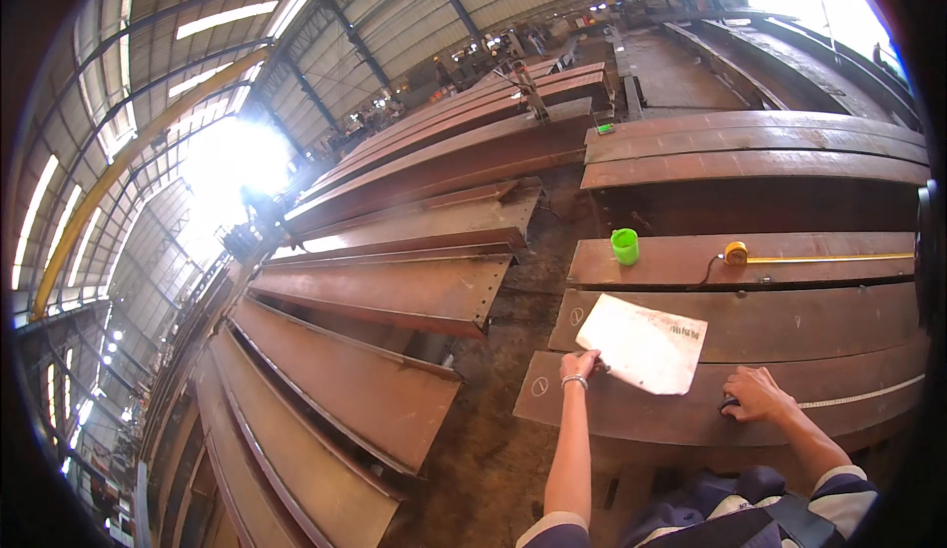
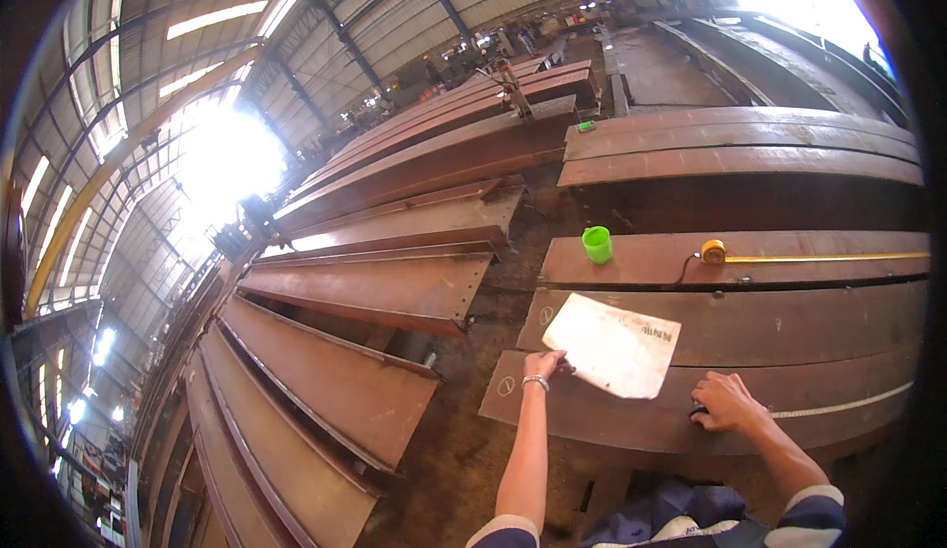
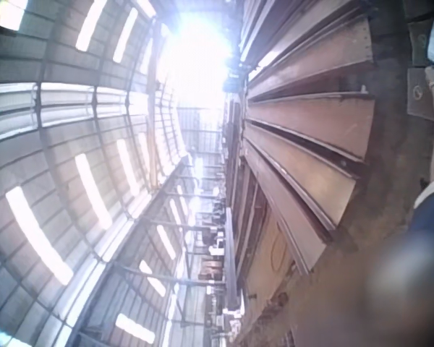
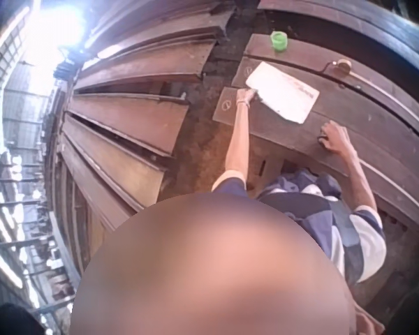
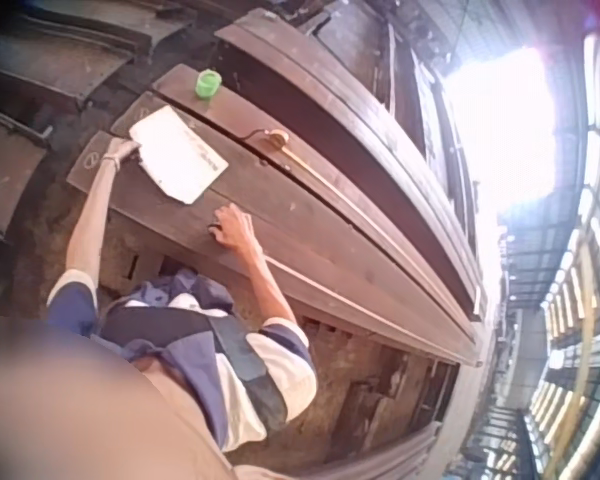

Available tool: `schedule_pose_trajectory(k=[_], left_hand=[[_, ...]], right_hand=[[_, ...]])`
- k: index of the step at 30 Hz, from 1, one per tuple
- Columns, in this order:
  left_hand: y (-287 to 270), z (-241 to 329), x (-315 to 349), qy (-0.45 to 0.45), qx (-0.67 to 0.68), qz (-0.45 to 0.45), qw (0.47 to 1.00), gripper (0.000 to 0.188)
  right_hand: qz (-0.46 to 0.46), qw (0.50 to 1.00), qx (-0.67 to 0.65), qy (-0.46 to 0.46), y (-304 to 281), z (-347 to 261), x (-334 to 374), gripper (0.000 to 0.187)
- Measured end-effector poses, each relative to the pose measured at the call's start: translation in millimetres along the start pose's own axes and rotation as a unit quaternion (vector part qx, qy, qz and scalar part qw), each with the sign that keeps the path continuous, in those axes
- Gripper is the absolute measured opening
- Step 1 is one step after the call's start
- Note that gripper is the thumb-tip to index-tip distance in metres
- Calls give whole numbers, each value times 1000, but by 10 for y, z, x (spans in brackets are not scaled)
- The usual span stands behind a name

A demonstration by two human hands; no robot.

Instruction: The person measures large metal sheets using a tape measure and a square tool, then marks the sheets with a marker. The person moves between different stacks of metal sheets to perform measurements and markings.

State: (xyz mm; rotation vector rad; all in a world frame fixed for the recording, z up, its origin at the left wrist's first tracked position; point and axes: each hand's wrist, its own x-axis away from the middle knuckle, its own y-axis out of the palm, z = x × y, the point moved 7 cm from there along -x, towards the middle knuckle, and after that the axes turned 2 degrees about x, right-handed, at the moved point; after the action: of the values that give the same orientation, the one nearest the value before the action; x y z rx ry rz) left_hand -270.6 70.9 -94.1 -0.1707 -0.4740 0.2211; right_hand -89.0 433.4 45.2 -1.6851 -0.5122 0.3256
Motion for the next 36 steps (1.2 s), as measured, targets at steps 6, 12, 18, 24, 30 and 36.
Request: schedule_pose_trajectory(k=[6, 12, 18, 24, 30, 36], left_hand=[[917, 225, 6, -5, 162, -82, 983, 19], [1194, 268, 40, -11, 79, -54, 995, 24], [1081, 277, 193, 96, -26, 16, 995, 36], [1219, 373, 1311, 220, -51, -258, 939, 49], [1227, 92, 1821, 244, -124, -379, 884, 53], [1016, 144, 1738, 384, -74, -272, 879, 57]], right_hand=[[-34, 999, 10, 12, 15, 18, -52, 31], [1, 1000, -18, -6, -105, -38, -60, 31], [34, 999, -6, -3, -77, -12, -152, 30], [73, 996, -36, -39, -122, -196, -359, 27], [136, 978, -106, -120, -166, -595, -615, 19], [124, 983, -83, -103, -95, -805, -922, 23]])
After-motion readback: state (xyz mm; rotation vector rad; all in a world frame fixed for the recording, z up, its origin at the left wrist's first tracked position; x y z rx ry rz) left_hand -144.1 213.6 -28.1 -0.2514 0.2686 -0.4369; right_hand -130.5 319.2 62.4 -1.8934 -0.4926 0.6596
